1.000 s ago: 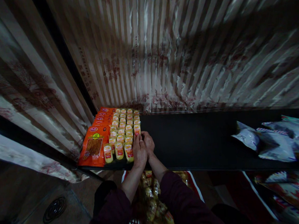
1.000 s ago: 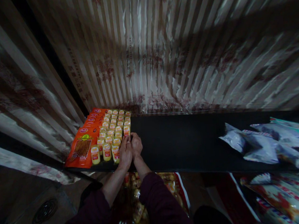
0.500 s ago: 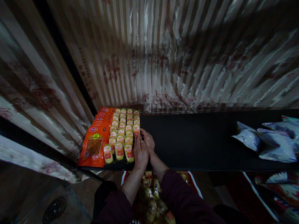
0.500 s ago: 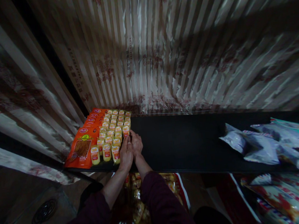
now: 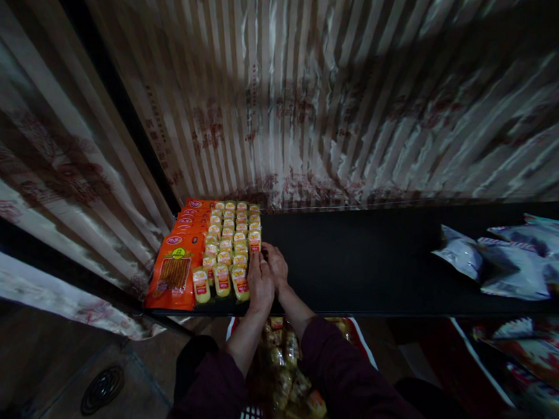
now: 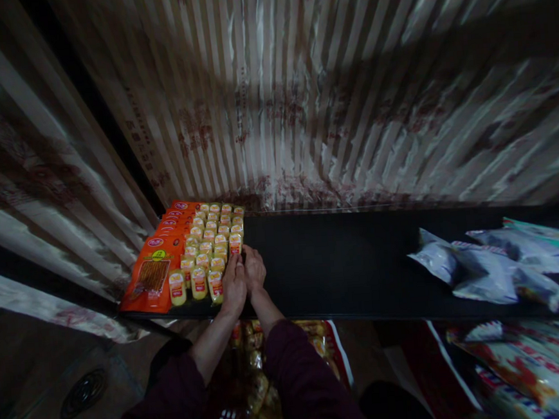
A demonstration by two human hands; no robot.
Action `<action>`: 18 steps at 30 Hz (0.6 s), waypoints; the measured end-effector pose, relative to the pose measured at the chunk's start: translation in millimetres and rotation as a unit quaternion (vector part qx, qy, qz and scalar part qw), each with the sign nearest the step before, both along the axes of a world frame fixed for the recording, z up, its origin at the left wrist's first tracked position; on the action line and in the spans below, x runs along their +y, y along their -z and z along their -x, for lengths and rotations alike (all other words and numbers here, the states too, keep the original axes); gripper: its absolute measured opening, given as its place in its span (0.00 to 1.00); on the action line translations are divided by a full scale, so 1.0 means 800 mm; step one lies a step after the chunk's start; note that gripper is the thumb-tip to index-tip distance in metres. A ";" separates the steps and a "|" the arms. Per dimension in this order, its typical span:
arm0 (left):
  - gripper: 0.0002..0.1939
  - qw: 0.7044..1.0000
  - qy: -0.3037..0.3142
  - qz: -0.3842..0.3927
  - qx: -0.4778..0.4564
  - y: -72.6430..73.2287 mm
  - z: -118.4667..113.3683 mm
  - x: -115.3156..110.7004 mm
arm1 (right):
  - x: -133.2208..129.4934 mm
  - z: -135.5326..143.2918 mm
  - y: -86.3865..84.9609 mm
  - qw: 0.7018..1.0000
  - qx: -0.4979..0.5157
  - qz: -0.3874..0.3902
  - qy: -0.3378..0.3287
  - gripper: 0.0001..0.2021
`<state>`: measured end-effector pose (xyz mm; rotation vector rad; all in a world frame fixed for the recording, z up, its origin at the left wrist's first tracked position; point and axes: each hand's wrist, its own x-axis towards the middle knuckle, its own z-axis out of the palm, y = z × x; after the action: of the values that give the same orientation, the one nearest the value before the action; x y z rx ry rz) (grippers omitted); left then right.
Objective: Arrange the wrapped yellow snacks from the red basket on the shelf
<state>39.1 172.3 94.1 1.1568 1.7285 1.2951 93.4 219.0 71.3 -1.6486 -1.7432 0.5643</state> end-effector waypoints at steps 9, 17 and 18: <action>0.23 1.000 0.000 -0.009 -0.003 -0.002 0.000 -0.006 | 0.002 -0.004 0.012 0.999 0.042 -0.034 -0.001 0.18; 0.20 0.999 0.007 -0.019 0.035 -0.003 -0.003 -0.017 | -0.013 -0.009 0.011 0.998 0.054 -0.025 0.009 0.19; 0.19 0.999 0.008 -0.021 0.041 -0.002 -0.003 -0.020 | -0.017 -0.010 0.009 0.998 0.053 -0.026 0.005 0.19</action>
<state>41.6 156.5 95.9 1.2598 1.7546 1.2972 101.6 205.2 63.8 -1.5626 -1.6590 0.5871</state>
